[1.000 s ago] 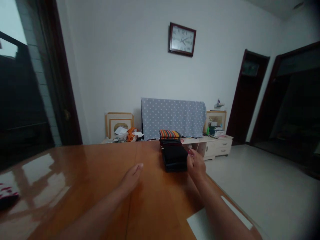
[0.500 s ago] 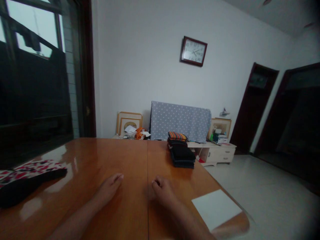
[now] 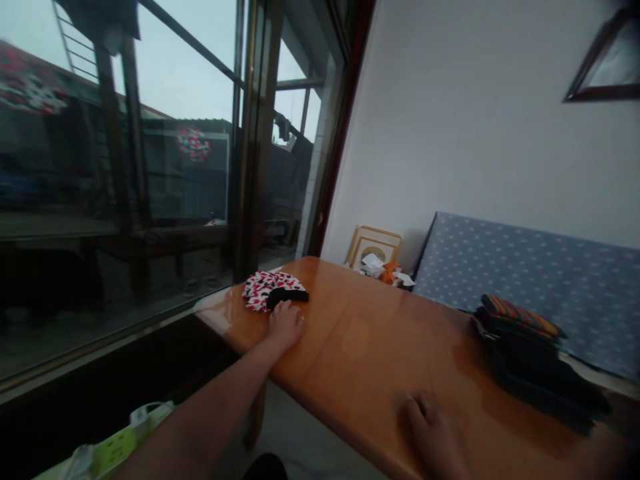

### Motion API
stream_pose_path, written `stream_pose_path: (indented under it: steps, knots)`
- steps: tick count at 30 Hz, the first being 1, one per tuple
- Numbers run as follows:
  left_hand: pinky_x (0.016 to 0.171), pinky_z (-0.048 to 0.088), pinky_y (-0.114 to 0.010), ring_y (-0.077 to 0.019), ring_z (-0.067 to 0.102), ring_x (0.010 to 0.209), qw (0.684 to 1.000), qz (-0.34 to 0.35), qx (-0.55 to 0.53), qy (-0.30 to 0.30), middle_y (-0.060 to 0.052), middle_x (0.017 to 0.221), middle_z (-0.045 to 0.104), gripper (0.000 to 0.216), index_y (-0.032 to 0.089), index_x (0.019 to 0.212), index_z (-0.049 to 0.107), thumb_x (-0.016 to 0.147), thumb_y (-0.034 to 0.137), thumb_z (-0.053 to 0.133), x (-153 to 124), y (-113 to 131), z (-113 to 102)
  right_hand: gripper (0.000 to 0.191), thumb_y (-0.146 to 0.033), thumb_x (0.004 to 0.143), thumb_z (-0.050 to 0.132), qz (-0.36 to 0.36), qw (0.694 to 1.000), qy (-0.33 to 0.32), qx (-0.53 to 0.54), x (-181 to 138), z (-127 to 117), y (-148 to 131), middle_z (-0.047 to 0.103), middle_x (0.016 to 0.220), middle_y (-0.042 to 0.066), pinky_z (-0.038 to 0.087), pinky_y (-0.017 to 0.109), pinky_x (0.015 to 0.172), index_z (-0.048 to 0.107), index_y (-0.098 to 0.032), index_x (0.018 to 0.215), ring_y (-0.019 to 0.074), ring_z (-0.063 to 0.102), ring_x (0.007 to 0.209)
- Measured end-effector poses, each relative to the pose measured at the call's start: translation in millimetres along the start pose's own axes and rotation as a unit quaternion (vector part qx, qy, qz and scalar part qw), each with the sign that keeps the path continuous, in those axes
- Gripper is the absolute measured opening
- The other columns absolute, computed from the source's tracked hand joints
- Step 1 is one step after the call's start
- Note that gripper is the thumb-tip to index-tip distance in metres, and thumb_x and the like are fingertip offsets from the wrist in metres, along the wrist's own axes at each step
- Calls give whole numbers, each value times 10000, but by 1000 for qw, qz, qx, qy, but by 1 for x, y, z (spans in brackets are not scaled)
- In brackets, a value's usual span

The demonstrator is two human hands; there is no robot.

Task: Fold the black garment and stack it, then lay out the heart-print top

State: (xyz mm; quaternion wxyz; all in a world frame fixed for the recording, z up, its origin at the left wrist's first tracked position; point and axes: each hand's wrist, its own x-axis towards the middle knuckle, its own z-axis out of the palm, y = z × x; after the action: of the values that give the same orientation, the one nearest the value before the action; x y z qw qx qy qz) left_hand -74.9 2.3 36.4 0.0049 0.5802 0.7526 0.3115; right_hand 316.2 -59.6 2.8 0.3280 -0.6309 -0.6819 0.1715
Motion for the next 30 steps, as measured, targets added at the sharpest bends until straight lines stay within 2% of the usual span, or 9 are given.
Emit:
stream_pose_path:
  steps: [2, 4, 9, 14, 17, 20, 22, 26, 30]
  knots:
    - [1152, 140, -549, -362, 132, 1469, 998, -46, 29, 18, -134, 1568, 295, 384, 212, 1226, 620, 873, 338, 537, 3, -18, -14, 293, -503, 814, 474, 4, 1000, -9, -20, 0, 1, -1, 734, 849, 86, 472, 346, 704, 671, -288, 790, 283, 684, 812]
    - [1131, 124, -606, -402, 96, 1469, 995, -88, 45, 19, -147, 1567, 285, 414, 223, 1253, 609, 859, 336, 550, 8, -33, -26, 306, -512, 815, 464, -1, 999, -13, -34, 1, 2, 0, 741, 921, 88, 477, 365, 739, 677, -292, 816, 291, 685, 854]
    - [1045, 289, -612, -418, 387, 1332, 994, -104, 34, -20, -211, 1401, 471, 392, 174, 1208, 628, 862, 327, 528, 13, -40, -34, 299, -512, 816, 453, 8, 998, -13, -59, 5, 5, 2, 743, 940, 88, 478, 394, 768, 672, -309, 813, 298, 690, 868]
    - [1054, 341, -513, -333, 429, 1314, 998, 22, -31, -54, -170, 1405, 497, 435, 182, 1274, 609, 921, 383, 452, -37, 13, -12, 327, -532, 822, 437, 8, 997, -32, -68, 2, 4, -6, 742, 875, 89, 484, 395, 742, 666, -300, 810, 297, 699, 831]
    - [1054, 365, -407, -257, 489, 1264, 986, 116, -81, -88, -71, 1362, 565, 406, 286, 1244, 644, 897, 456, 520, -87, 59, 8, 401, -544, 790, 483, 22, 999, -8, -43, -4, 3, -18, 740, 817, 76, 498, 381, 701, 668, -288, 1038, 303, 712, 808]
    - [914, 444, -338, -228, 592, 1088, 930, 259, -214, -151, -60, 1121, 682, 304, 281, 1051, 736, 890, 456, 545, -127, 97, 26, 579, -506, 745, 546, 20, 999, 19, -24, -12, 2, -31, 734, 797, 58, 507, 365, 651, 585, -264, 1270, 304, 719, 772]
    - [846, 456, -306, -200, 623, 958, 889, 306, -289, -179, -50, 952, 700, 265, 254, 925, 754, 899, 410, 542, -143, 111, 34, 602, -444, 718, 572, -9, 999, 26, -18, -16, 1, -36, 743, 894, 73, 515, 362, 678, 588, -257, 1289, 307, 717, 835]
    - [763, 464, -276, -173, 614, 842, 883, 245, -361, -172, -42, 865, 670, 237, 207, 826, 724, 879, 380, 571, -150, 116, 39, 470, -323, 681, 576, -53, 998, 34, 6, -17, -1, -32, 737, 1033, 91, 514, 353, 776, 697, -263, 1132, 308, 689, 966]
    - [782, 487, -294, -189, 609, 918, 886, 203, -378, -176, -87, 1099, 635, 406, 187, 1169, 647, 841, 424, 618, -147, 110, 33, 414, -229, 671, 545, -29, 998, 36, 40, -16, -1, -23, 739, 949, 82, 488, 355, 796, 709, -247, 1051, 290, 681, 927]
